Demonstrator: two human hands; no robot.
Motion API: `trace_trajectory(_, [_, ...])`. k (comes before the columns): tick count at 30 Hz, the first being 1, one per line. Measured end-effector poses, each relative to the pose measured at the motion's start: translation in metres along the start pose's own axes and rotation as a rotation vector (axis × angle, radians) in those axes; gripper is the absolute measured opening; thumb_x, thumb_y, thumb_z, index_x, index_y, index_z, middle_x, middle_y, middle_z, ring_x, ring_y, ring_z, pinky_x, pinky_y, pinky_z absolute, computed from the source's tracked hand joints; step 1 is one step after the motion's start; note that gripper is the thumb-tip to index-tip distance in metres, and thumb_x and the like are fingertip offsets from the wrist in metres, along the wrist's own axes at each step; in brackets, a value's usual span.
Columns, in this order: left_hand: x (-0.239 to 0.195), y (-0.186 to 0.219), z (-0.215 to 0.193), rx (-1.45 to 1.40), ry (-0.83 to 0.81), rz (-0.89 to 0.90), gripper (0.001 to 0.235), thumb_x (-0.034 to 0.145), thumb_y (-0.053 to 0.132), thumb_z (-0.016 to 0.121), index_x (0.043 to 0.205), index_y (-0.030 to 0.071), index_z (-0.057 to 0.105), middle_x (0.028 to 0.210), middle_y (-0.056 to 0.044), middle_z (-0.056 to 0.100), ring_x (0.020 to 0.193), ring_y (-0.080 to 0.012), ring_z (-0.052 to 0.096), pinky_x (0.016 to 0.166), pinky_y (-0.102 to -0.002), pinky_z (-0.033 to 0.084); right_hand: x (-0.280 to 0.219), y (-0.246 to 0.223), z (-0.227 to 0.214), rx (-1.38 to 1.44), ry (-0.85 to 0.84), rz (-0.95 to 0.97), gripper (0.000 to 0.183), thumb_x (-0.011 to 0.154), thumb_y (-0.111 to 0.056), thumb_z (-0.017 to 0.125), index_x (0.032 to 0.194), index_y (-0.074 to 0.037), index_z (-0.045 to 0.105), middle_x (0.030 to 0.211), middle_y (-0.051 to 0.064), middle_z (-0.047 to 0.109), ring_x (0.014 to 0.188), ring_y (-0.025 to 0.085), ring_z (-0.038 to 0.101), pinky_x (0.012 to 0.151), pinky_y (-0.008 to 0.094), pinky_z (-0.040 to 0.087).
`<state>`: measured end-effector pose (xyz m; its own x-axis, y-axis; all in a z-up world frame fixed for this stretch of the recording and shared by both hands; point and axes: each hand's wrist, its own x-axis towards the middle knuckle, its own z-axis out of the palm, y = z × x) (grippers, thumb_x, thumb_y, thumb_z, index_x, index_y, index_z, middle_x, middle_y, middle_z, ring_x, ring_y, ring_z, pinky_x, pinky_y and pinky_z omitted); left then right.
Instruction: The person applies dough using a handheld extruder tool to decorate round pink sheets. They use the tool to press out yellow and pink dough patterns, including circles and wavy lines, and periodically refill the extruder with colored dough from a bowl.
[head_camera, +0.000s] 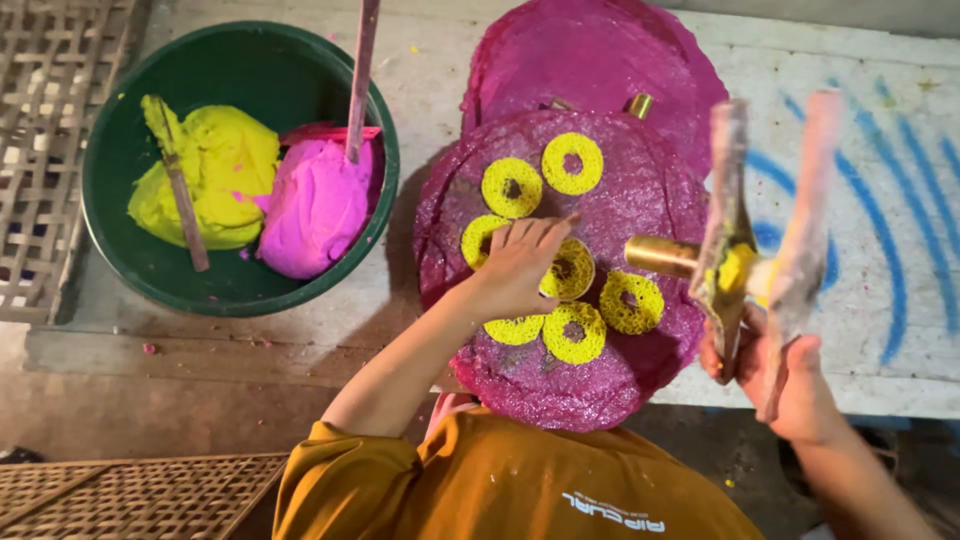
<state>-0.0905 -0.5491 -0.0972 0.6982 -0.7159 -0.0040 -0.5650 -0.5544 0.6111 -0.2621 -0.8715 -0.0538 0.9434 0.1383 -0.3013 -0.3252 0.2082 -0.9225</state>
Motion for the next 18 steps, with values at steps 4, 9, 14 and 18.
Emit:
trace_trajectory(4, [0.002, 0.002, 0.0, 0.051, -0.011, 0.032, 0.118, 0.06, 0.034, 0.089, 0.155, 0.006, 0.026, 0.138, -0.021, 0.05, 0.13, -0.0397, 0.044, 0.11, -0.058, 0.028, -0.014, 0.017, 0.008, 0.099, 0.177, -0.073, 0.115, 0.071, -0.098, 0.048, 0.132, 0.0, 0.049, 0.103, 0.009, 0.052, 0.086, 0.025, 0.049, 0.077, 0.039, 0.04])
trace_trajectory(9, [0.031, 0.004, -0.011, 0.003, -0.042, 0.018, 0.12, 0.061, 0.036, 0.089, 0.156, 0.003, 0.023, 0.134, -0.021, 0.053, 0.13, -0.0374, 0.046, 0.114, -0.057, 0.027, -0.033, 0.033, -0.006, 0.225, 0.269, -0.169, 0.114, 0.073, -0.097, 0.05, 0.131, 0.001, 0.051, 0.105, 0.009, 0.051, 0.088, 0.027, 0.048, 0.077, 0.04, 0.038])
trace_trajectory(14, [0.088, 0.009, 0.002, 0.048, -0.011, 0.079, 0.111, 0.062, 0.039, 0.088, 0.153, 0.011, 0.033, 0.144, -0.018, 0.048, 0.137, -0.0377, 0.04, 0.113, -0.06, 0.024, -0.044, 0.043, -0.017, 0.183, 0.322, -0.238, 0.114, 0.074, -0.097, 0.05, 0.131, 0.001, 0.052, 0.1, 0.009, 0.052, 0.086, 0.027, 0.049, 0.077, 0.04, 0.038])
trace_trajectory(18, [0.097, -0.006, 0.015, 0.146, 0.002, 0.128, 0.059, 0.073, 0.037, 0.082, 0.126, 0.02, 0.063, 0.154, -0.012, 0.044, 0.144, -0.0381, 0.032, 0.118, -0.058, 0.022, -0.046, 0.042, -0.018, 0.123, 0.346, -0.229, 0.117, 0.072, -0.099, 0.048, 0.132, 0.002, 0.051, 0.097, 0.01, 0.052, 0.085, 0.027, 0.05, 0.076, 0.039, 0.038])
